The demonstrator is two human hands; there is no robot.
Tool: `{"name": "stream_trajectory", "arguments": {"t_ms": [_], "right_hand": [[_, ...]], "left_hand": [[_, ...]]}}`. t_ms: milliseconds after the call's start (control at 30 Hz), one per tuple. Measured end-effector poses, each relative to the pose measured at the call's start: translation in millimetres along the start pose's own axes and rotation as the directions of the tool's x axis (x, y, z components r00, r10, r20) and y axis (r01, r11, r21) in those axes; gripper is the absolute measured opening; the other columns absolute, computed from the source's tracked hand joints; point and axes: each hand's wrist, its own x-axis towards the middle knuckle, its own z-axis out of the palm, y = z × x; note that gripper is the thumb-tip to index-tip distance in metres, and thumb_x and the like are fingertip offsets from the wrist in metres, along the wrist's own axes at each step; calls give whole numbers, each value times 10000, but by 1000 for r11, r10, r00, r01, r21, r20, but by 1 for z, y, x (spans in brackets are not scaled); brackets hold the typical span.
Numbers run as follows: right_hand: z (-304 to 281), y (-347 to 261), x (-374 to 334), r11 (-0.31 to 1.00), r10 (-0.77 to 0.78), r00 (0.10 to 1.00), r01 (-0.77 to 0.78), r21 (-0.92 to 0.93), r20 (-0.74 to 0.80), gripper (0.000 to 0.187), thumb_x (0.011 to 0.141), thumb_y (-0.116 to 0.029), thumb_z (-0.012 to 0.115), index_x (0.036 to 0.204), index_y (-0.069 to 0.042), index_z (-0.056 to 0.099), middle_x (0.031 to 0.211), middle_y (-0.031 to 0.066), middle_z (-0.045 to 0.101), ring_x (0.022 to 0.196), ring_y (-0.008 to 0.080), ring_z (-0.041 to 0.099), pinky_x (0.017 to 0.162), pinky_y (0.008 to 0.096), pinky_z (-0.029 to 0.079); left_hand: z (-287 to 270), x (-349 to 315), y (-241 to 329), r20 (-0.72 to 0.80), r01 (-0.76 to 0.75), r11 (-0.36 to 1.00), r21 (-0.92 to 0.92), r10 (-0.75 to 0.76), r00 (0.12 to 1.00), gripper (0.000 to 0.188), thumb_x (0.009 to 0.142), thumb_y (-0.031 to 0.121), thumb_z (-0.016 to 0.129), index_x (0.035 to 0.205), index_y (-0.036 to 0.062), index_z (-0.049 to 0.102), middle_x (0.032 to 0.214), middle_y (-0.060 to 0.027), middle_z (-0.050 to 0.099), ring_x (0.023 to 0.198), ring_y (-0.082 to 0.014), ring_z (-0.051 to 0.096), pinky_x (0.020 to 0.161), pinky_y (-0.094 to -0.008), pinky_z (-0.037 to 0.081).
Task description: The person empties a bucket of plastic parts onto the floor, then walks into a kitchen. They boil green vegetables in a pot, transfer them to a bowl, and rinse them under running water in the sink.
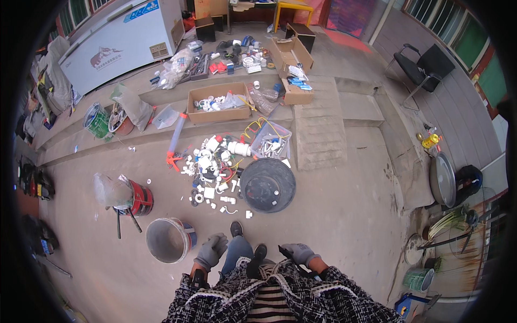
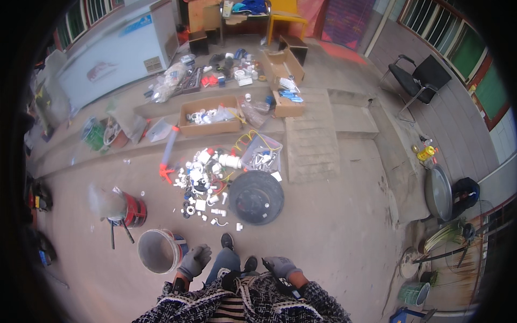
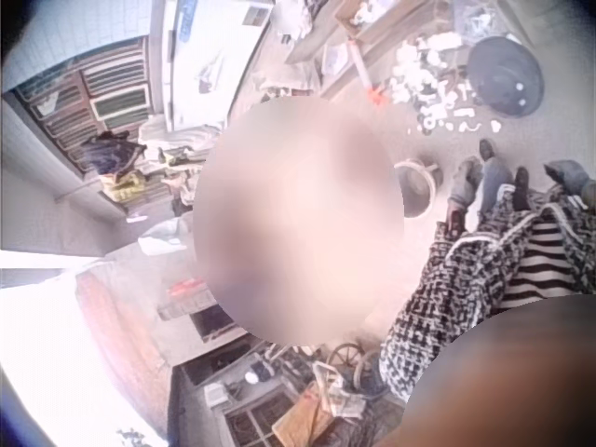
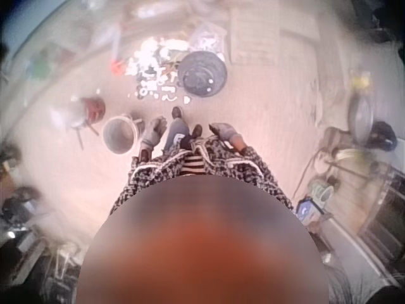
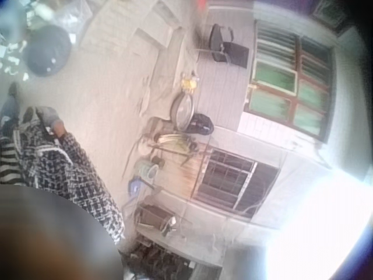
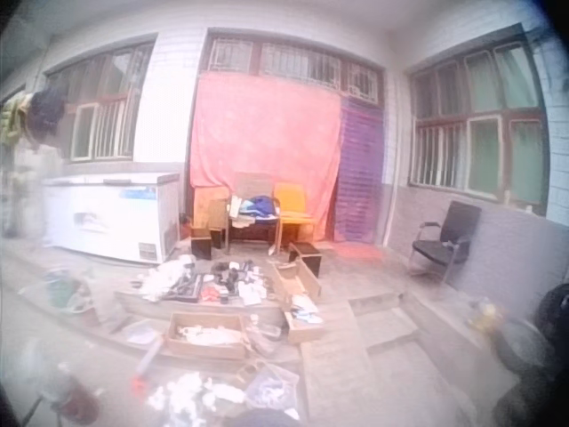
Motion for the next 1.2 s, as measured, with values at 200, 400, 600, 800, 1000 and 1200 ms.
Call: {"name": "stream_trajectory", "arguments": {"t_ms": [200,400,600,800,1000,1200], "right_hand": [[-13,5,8,995,75,997,-73,70,-19,205,864,-238,514,1033,-152,592,977,143,647,959,358,593,812,429,455],[-54,12,30,972,231,972,-228,57,-41,259,885,-264,493,1096,-164,605,1037,155,648,987,359,596,848,445,461],[-100,40,7,926,360,913,-324,195,-191,321,898,-267,486,1163,-130,607,1056,188,643,987,359,613,868,416,485],[-160,143,-7,908,408,871,-357,218,-273,334,886,-250,475,1174,-131,594,1058,201,639,994,370,607,875,434,478],[-257,256,-24,913,399,853,-335,233,-337,360,874,-259,492,1195,-116,569,1017,216,645,971,398,604,860,458,480],[-323,308,-32,894,444,869,-413,174,-221,329,878,-258,498,1146,-95,597,1003,220,644,965,384,609,829,453,490]], "left_hand": [[24,45,25,27,79,996,43,-81,996,348,912,260,556,1198,61,544,1147,-82,599,1085,-234,557,945,-381,440],[65,93,57,25,115,986,118,-119,993,334,922,266,530,1180,54,547,1122,-82,601,1037,-222,574,926,-359,458],[145,145,69,142,163,950,266,-205,968,332,933,286,531,1191,77,536,1144,-64,594,1079,-221,556,924,-364,445],[256,202,32,125,173,951,258,-210,970,291,940,249,518,1158,62,562,1092,-55,618,988,-180,596,861,-316,477],[384,240,-46,168,19,894,448,-105,980,296,932,237,539,1158,46,563,1099,-69,618,1029,-183,595,879,-325,482],[460,262,-69,205,257,910,326,-334,920,326,953,233,507,1199,23,549,1118,-77,616,1047,-167,584,899,-325,479]]}}
